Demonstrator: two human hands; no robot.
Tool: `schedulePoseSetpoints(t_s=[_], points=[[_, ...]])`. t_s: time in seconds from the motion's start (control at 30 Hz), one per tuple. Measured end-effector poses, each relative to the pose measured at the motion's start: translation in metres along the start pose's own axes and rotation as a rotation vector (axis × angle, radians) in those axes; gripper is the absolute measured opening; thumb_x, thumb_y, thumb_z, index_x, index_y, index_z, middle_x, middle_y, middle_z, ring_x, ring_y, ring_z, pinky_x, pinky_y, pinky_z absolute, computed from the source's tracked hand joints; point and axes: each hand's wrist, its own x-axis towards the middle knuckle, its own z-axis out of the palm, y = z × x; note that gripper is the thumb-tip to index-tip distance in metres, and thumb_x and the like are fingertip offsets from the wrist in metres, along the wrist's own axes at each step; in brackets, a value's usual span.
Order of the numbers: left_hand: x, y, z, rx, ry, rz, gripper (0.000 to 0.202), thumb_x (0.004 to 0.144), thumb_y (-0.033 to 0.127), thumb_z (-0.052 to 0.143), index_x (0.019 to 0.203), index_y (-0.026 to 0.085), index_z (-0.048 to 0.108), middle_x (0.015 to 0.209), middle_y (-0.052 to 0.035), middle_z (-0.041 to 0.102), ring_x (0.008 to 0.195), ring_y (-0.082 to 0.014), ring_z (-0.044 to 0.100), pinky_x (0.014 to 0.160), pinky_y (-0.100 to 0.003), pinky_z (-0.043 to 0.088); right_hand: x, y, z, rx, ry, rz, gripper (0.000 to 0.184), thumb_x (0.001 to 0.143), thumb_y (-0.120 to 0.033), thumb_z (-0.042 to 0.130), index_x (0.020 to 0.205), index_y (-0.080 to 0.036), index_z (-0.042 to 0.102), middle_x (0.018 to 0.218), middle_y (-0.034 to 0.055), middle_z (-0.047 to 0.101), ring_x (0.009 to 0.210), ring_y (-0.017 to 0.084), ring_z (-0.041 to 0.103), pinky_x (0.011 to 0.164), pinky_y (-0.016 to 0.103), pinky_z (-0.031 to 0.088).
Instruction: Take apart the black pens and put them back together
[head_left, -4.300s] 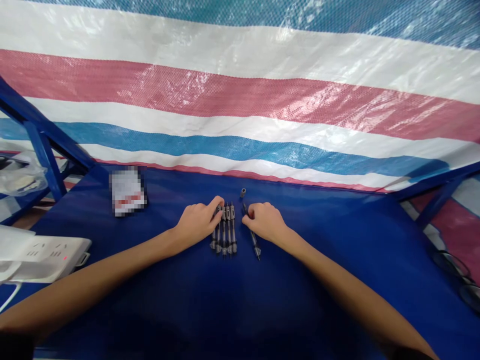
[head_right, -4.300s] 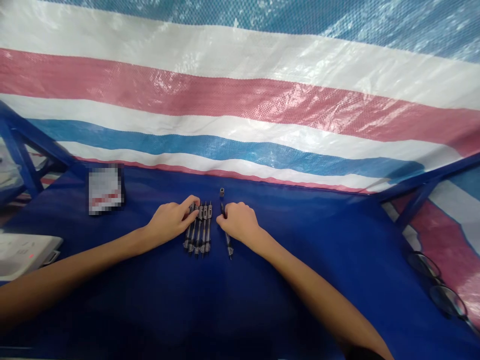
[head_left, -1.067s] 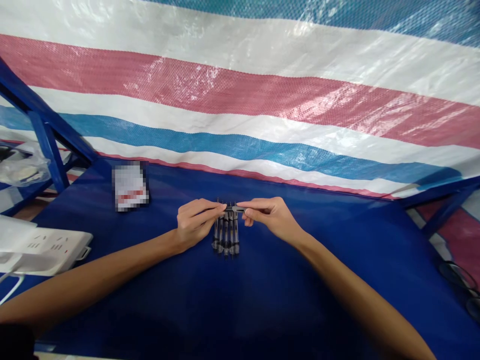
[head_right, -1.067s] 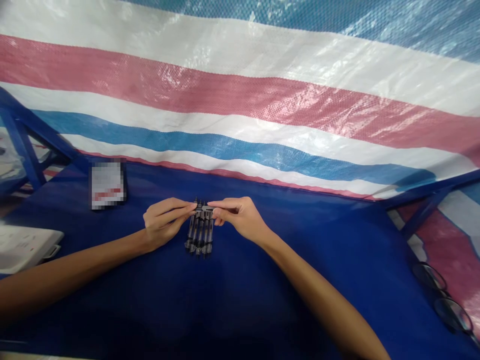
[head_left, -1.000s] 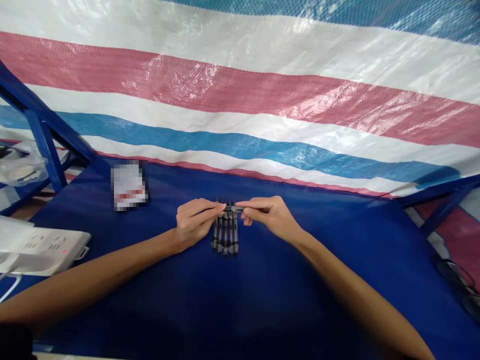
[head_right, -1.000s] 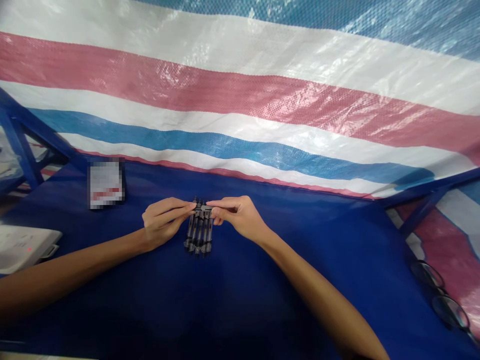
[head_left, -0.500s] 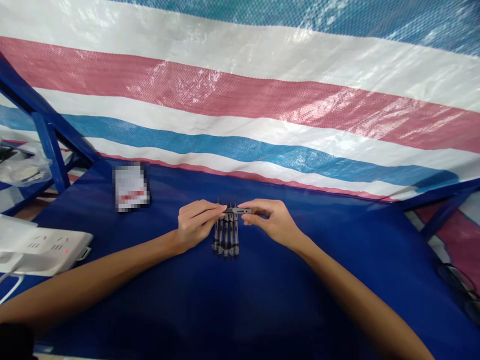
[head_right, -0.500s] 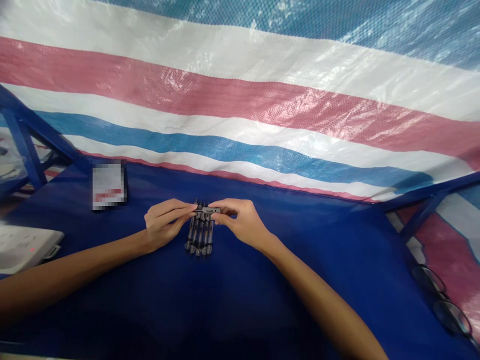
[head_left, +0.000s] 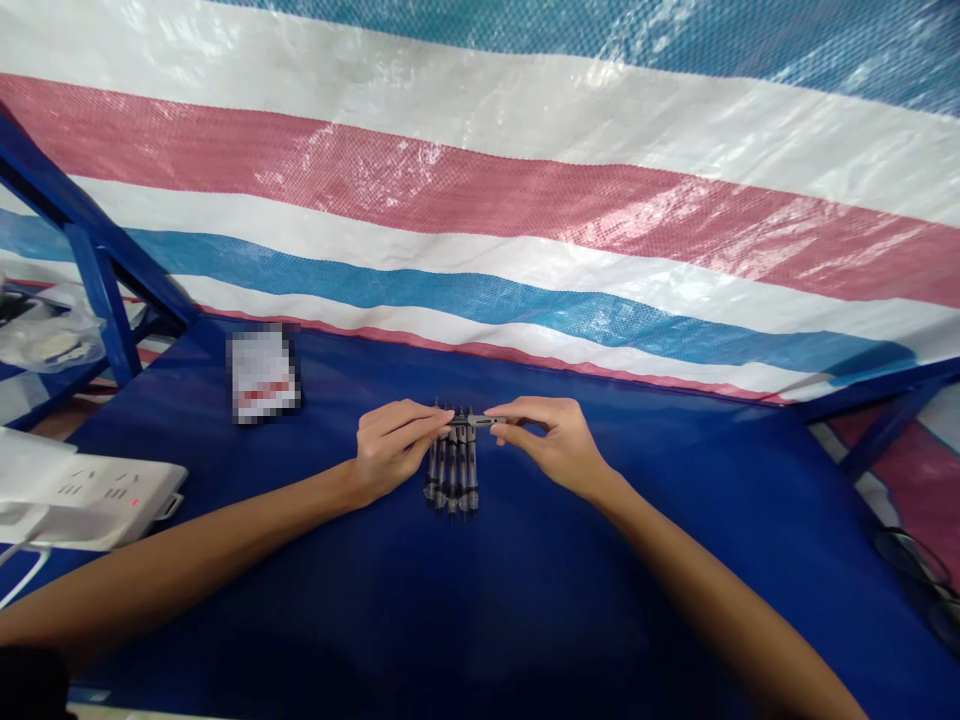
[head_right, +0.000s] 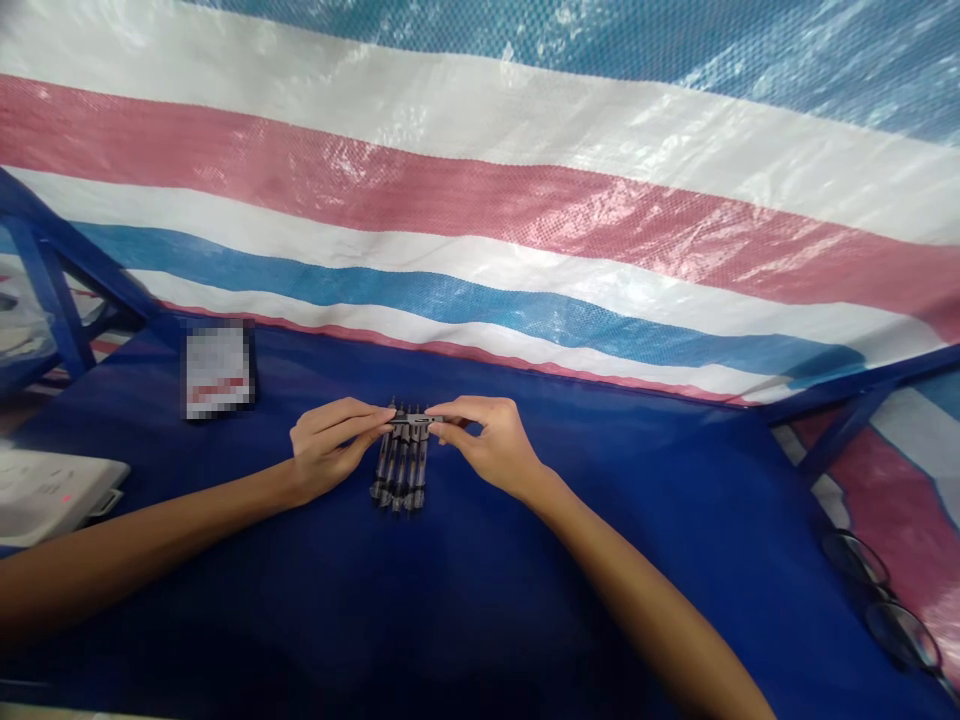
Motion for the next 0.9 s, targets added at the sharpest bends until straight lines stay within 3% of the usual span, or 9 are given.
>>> schedulePoseSetpoints(t_s=[0.27, 0.43, 0.63, 0.9], points=[[0.002, 0.001, 0.001, -0.008, -0.005, -0.016, 0.018, 0.082, 0.014, 0.066, 0.1, 0.019, 0.069, 0.085, -0.003, 0.073, 0.071, -0.0118, 0.068, 0.065, -0.024, 0.056, -0.001, 0.008, -0.004, -0.185, 0.035, -0.304, 0.02, 0.087, -0.02, 0.058, 0.1, -0.024, 0.073, 0.091, 0.0041, 0.073, 0.079, 0.017, 0.068, 0.069, 0.031, 0.057], [0.003, 0.002, 0.0, 0.004, -0.016, 0.001, 0.019, 0.082, 0.014, 0.066, 0.1, 0.019, 0.069, 0.084, -0.0035, 0.073, 0.072, -0.0122, 0.068, 0.064, -0.024, 0.055, -0.001, 0.008, -0.002, -0.259, 0.039, -0.301, 0.016, 0.088, -0.026, 0.059, 0.094, -0.018, 0.073, 0.079, 0.0047, 0.072, 0.068, 0.015, 0.066, 0.065, 0.028, 0.054], [0.003, 0.001, 0.0, 0.031, -0.01, 0.054, 0.021, 0.08, 0.011, 0.068, 0.1, 0.017, 0.068, 0.084, -0.0045, 0.073, 0.072, -0.0125, 0.067, 0.064, -0.023, 0.054, -0.001, 0.006, -0.001, -0.296, -0.006, -0.223, 0.028, 0.093, -0.032, 0.052, 0.078, -0.016, 0.069, 0.064, 0.0025, 0.067, 0.056, 0.012, 0.06, 0.058, 0.024, 0.047], [0.002, 0.002, 0.0, 0.043, -0.004, 0.1, 0.019, 0.082, 0.011, 0.066, 0.099, 0.018, 0.067, 0.083, -0.0042, 0.073, 0.072, -0.0128, 0.068, 0.062, -0.023, 0.054, -0.003, 0.007, 0.007, -0.235, -0.013, -0.221, 0.025, 0.092, -0.031, 0.054, 0.08, -0.016, 0.069, 0.065, 0.0025, 0.067, 0.057, 0.012, 0.06, 0.059, 0.025, 0.048]])
